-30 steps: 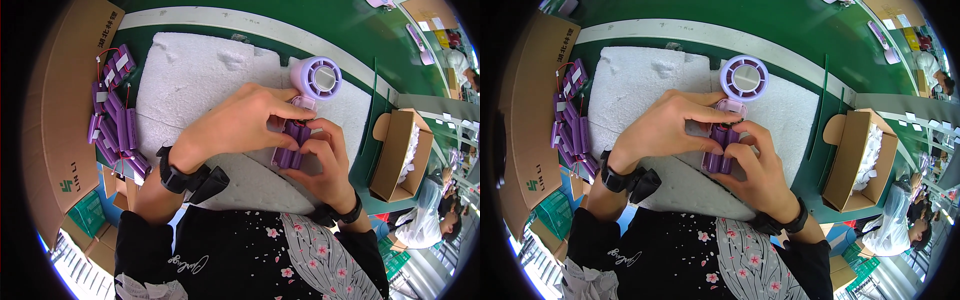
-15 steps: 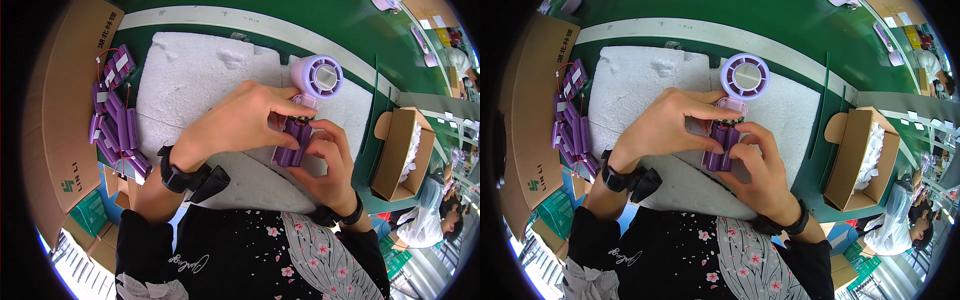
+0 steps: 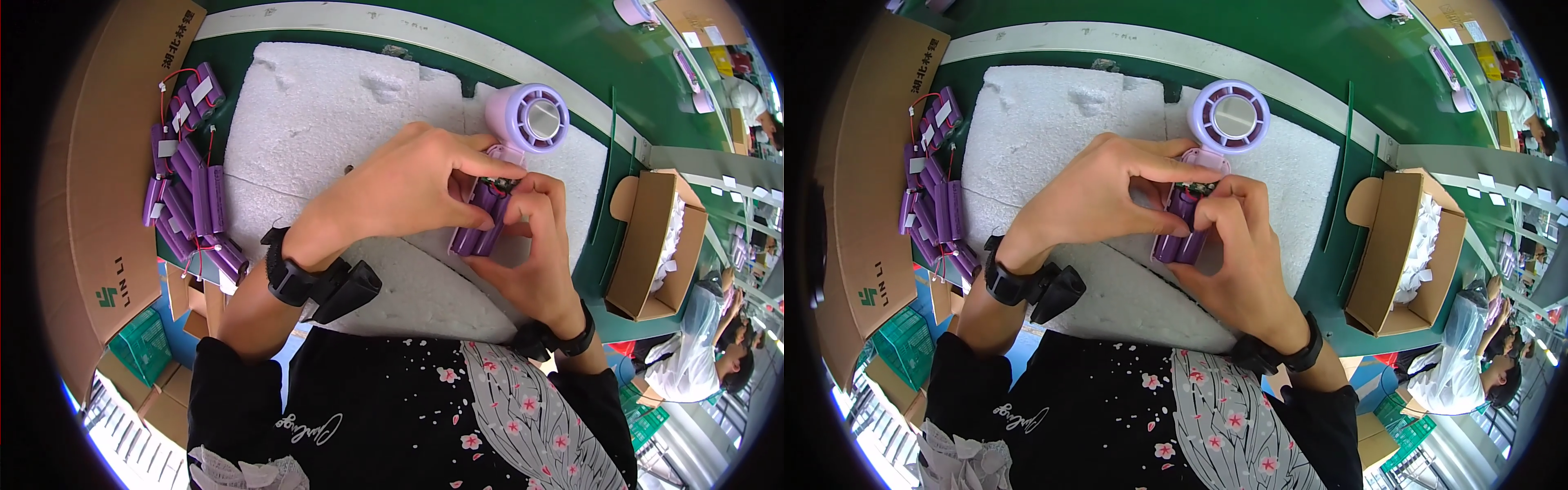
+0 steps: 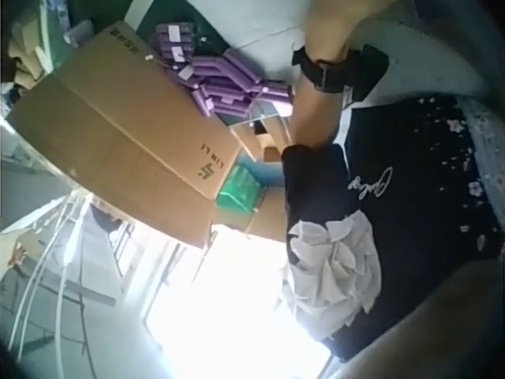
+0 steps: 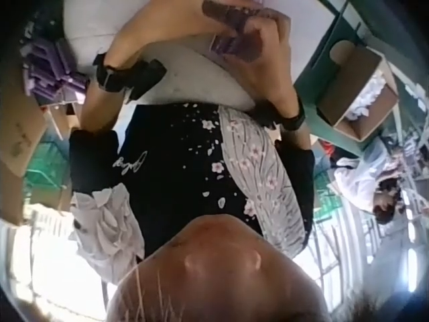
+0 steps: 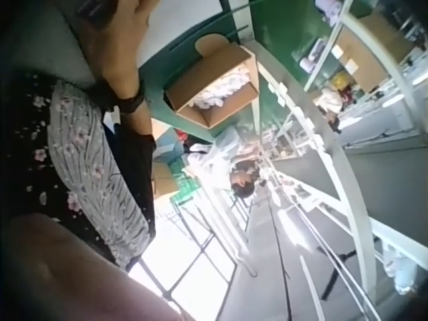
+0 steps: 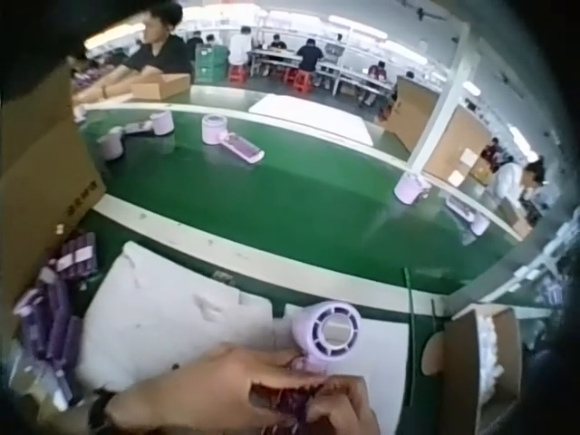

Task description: The person applies a sticker to a battery pack, connects it to a circuit board inside a fan housing, and presses the battery into the housing. After testing the circuit, the person removes the battery and board to repeat the process with another unit.

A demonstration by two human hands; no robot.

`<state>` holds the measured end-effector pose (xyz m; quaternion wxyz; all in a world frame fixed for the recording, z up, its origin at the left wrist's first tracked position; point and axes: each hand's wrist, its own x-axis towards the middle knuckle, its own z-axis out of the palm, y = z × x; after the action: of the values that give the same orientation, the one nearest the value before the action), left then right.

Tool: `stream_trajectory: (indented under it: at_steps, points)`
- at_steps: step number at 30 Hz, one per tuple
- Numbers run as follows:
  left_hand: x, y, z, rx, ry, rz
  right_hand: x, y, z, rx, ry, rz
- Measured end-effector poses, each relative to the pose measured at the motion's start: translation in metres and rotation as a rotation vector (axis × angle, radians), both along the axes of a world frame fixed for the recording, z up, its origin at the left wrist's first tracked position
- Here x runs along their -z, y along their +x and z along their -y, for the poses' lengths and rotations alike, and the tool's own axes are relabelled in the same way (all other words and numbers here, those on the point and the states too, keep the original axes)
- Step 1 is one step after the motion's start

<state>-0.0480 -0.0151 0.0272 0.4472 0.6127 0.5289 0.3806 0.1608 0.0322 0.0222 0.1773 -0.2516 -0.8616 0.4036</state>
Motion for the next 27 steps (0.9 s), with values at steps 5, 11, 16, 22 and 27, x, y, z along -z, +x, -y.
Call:
stream_trajectory:
  at_steps: [5, 11, 16, 22, 27]
  points:
    - [0.005, 0.003, 0.0, -0.043, -0.014, 0.037, 0.001, -0.001, -0.003, 0.025, -0.085, -0.019]
    - [0.011, 0.008, 0.002, -0.084, 0.091, -0.015, -0.001, 0.009, -0.01, -0.043, 0.028, -0.001]
    - [0.01, 0.011, 0.006, -0.085, 0.089, 0.019, -0.007, 0.012, -0.005, -0.099, 0.205, 0.032]
    - [0.011, 0.007, 0.008, -0.062, 0.043, 0.05, -0.014, 0.008, 0.01, -0.051, 0.32, 0.115]
    - [0.016, 0.003, 0.011, -0.041, 0.116, -0.004, -0.005, 0.003, 0.016, -0.057, 0.464, 0.113]
